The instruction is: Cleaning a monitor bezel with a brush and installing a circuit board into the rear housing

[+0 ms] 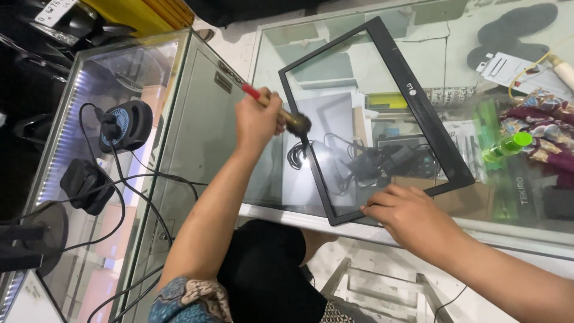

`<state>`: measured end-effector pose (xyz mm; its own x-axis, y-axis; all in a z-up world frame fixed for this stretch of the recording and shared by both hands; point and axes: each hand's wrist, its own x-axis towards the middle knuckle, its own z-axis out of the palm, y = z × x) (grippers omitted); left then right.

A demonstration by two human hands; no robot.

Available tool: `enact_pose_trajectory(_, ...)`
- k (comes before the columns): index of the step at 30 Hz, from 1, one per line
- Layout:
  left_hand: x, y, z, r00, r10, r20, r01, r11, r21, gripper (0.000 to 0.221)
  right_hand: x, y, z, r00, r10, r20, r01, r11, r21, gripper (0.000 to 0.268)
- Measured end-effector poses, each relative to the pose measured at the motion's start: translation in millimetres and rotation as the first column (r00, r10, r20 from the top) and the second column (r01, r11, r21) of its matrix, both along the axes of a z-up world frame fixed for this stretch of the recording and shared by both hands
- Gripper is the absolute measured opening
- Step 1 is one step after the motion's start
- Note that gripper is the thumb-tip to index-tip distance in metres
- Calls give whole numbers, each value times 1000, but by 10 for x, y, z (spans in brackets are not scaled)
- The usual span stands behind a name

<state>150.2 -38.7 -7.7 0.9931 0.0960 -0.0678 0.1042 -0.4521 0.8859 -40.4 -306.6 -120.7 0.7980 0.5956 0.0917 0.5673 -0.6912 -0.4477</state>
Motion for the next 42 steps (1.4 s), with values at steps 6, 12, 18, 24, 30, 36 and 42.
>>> enact_pose_trajectory(6,930,91,-380,939,49,341,-167,930,328,37,11,-5,-6,998,-35,-52,34,999,-26,40)
enact_pose_trajectory(12,350,-102,-375,937,6,350,-106,957,268,42,-24,32,10,999,-39,34,40,998,-38,32)
enact_pose_trajectory(18,-931,-190,-303,971,-195,142,86,829,553,24,-37,33,136,997,-56,50,57,998,-33,23)
enact_pose_trajectory(24,-1393,-310,0,884,-374,-281,305,916,-260,24,19,-82,-198,992,2,128,2,1000,-31,8)
enact_pose_trajectory(30,-1266,149,-88,993,-108,-39,99,980,-171,35,-14,-457,498,898,-220,380,335,904,-267,51)
enact_pose_trajectory(36,-1267,120,76,993,-113,34,117,985,-130,31,-48,-592,374,910,-320,263,373,909,-184,29)
enact_pose_trajectory(42,-1240,25,61,988,-154,5,154,985,-79,27,-177,-219,18,933,-196,301,261,946,-193,22)
